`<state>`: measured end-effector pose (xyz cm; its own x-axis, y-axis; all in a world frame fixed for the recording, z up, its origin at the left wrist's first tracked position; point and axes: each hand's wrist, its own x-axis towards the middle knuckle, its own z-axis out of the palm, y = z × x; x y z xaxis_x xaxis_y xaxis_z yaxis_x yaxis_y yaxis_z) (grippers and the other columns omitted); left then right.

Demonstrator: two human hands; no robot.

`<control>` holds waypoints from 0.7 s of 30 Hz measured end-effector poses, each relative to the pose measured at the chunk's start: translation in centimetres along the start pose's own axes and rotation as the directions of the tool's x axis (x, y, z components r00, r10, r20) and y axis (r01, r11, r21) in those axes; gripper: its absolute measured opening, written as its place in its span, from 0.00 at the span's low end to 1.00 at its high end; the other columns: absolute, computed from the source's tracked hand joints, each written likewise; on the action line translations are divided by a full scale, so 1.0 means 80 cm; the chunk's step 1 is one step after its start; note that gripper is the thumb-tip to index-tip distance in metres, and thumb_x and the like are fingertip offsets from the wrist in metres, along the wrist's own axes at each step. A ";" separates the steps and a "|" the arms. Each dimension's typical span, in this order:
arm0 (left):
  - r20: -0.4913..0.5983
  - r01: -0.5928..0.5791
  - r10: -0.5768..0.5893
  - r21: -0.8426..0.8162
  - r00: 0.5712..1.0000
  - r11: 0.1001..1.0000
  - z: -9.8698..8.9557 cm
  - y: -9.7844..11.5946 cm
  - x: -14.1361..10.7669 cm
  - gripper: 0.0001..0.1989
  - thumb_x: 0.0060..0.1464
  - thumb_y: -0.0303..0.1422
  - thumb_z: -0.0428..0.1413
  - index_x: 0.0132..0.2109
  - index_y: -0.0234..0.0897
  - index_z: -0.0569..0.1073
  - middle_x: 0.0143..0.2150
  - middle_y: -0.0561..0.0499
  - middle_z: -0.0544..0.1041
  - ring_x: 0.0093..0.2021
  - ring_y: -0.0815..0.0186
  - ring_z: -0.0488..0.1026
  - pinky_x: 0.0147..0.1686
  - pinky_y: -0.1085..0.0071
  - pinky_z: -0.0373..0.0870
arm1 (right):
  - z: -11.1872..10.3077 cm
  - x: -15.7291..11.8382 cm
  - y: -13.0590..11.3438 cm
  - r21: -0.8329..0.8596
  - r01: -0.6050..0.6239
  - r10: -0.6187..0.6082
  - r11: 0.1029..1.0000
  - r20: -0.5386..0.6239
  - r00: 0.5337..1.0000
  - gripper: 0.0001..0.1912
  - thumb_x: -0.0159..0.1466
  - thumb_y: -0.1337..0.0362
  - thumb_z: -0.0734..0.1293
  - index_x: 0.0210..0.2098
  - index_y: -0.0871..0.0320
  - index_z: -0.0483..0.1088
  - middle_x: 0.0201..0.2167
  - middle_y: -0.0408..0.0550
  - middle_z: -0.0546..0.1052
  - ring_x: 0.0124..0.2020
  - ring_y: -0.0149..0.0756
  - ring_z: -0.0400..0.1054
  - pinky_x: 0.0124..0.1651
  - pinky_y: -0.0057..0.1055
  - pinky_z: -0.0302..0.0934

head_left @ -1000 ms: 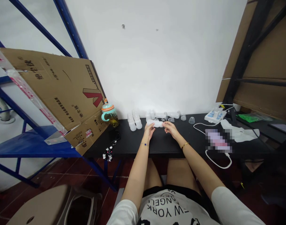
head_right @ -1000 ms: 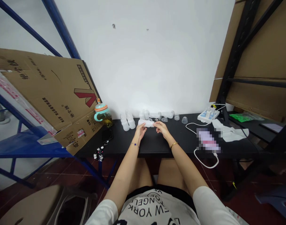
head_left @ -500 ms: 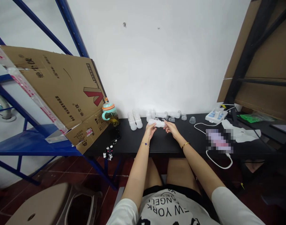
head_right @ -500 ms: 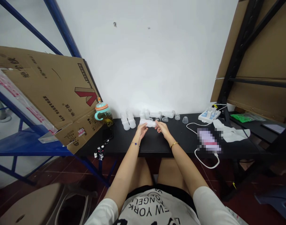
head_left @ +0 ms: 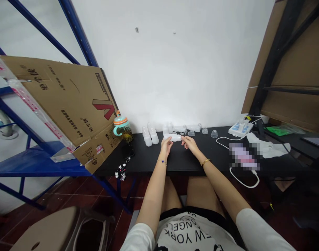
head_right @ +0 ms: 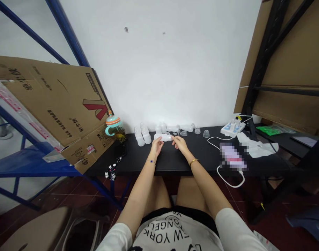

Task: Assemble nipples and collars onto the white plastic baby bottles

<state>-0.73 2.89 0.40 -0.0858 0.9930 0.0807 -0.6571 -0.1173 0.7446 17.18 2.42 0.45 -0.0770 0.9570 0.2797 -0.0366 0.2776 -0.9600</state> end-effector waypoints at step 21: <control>0.021 0.036 -0.037 0.055 0.999 0.998 0.006 0.002 -0.005 0.20 0.42 0.29 0.70 0.43 0.36 0.74 0.31 0.53 0.78 0.26 0.73 0.71 0.29 0.76 0.68 | -0.002 -0.002 -0.004 0.039 -0.074 0.075 0.996 -0.009 0.997 0.29 0.60 0.36 0.68 0.24 0.57 0.69 0.15 0.43 0.70 0.15 0.27 0.62 0.17 0.22 0.57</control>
<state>-0.45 2.45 0.81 -0.0457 0.9967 0.0664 -0.6176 -0.0804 0.7824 17.33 2.21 0.72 -0.0704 0.9758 0.2071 -0.0699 0.2023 -0.9768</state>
